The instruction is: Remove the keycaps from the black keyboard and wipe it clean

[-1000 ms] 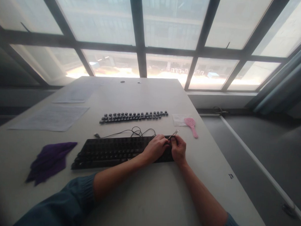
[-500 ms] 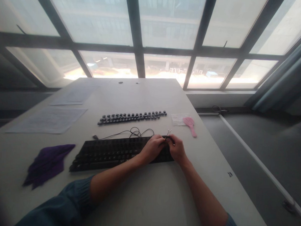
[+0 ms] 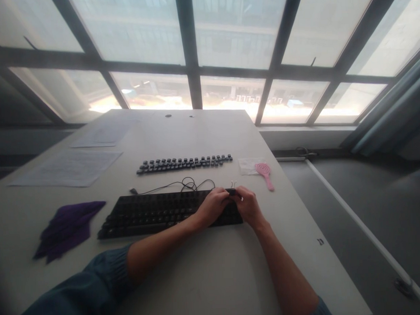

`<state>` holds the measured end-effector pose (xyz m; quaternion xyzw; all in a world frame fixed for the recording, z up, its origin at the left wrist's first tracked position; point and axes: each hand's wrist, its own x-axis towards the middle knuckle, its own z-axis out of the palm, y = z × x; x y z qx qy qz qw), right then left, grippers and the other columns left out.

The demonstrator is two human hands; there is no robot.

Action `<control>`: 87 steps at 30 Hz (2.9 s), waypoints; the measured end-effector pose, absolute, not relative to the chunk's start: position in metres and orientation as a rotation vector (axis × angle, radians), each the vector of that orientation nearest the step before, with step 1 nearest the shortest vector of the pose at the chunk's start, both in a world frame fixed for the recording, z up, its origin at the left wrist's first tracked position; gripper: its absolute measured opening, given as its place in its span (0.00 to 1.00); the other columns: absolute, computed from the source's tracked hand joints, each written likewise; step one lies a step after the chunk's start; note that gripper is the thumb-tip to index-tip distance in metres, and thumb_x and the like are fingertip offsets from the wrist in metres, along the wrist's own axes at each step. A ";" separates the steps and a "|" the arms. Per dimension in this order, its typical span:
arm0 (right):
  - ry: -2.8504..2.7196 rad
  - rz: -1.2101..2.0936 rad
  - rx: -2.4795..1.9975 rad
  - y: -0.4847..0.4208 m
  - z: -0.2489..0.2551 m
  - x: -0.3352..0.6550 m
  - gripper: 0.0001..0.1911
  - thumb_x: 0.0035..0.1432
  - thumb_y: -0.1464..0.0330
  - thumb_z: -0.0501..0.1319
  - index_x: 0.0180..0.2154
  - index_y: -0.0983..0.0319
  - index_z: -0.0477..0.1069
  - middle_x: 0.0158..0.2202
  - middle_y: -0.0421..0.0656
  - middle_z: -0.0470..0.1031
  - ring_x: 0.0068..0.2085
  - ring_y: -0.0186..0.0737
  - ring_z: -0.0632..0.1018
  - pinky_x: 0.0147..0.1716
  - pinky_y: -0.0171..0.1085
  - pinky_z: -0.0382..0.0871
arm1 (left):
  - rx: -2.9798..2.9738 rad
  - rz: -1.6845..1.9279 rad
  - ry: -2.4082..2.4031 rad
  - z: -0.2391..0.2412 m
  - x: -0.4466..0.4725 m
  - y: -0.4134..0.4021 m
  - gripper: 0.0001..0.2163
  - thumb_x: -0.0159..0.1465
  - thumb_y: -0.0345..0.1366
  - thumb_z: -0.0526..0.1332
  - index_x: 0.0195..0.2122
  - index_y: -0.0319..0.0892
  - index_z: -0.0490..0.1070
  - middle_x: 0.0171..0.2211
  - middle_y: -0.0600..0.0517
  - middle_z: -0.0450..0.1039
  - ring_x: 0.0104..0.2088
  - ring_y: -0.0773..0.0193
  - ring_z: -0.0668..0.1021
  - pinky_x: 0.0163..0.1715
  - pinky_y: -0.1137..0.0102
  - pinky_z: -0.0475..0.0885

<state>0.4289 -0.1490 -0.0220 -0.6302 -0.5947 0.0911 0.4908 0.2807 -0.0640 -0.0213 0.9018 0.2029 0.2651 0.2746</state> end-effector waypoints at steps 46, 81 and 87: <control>-1.507 0.377 -1.413 -0.145 -0.022 0.435 0.05 0.58 0.68 0.65 0.29 0.61 0.74 0.30 0.41 0.76 0.32 0.41 0.75 0.36 0.38 0.68 | 2.110 0.789 0.708 -0.015 0.278 -0.065 0.15 0.64 0.24 0.50 0.46 0.39 0.72 0.39 0.48 0.76 0.39 0.60 0.76 0.44 0.66 0.71; -1.018 0.318 -1.456 -0.150 -0.035 0.420 0.12 0.58 0.60 0.64 0.31 0.63 0.74 0.27 0.41 0.75 0.29 0.39 0.73 0.30 0.36 0.69 | 2.387 0.694 0.486 -0.010 0.278 -0.068 0.07 0.66 0.30 0.61 0.45 0.41 0.72 0.42 0.48 0.73 0.47 0.57 0.72 0.52 0.62 0.69; -0.961 0.266 -1.530 -0.152 -0.020 0.411 0.15 0.58 0.59 0.64 0.28 0.64 0.74 0.24 0.41 0.74 0.26 0.37 0.71 0.25 0.34 0.66 | 2.265 0.772 0.511 -0.011 0.276 -0.068 0.19 0.62 0.25 0.63 0.53 0.43 0.67 0.41 0.50 0.76 0.46 0.58 0.75 0.51 0.63 0.70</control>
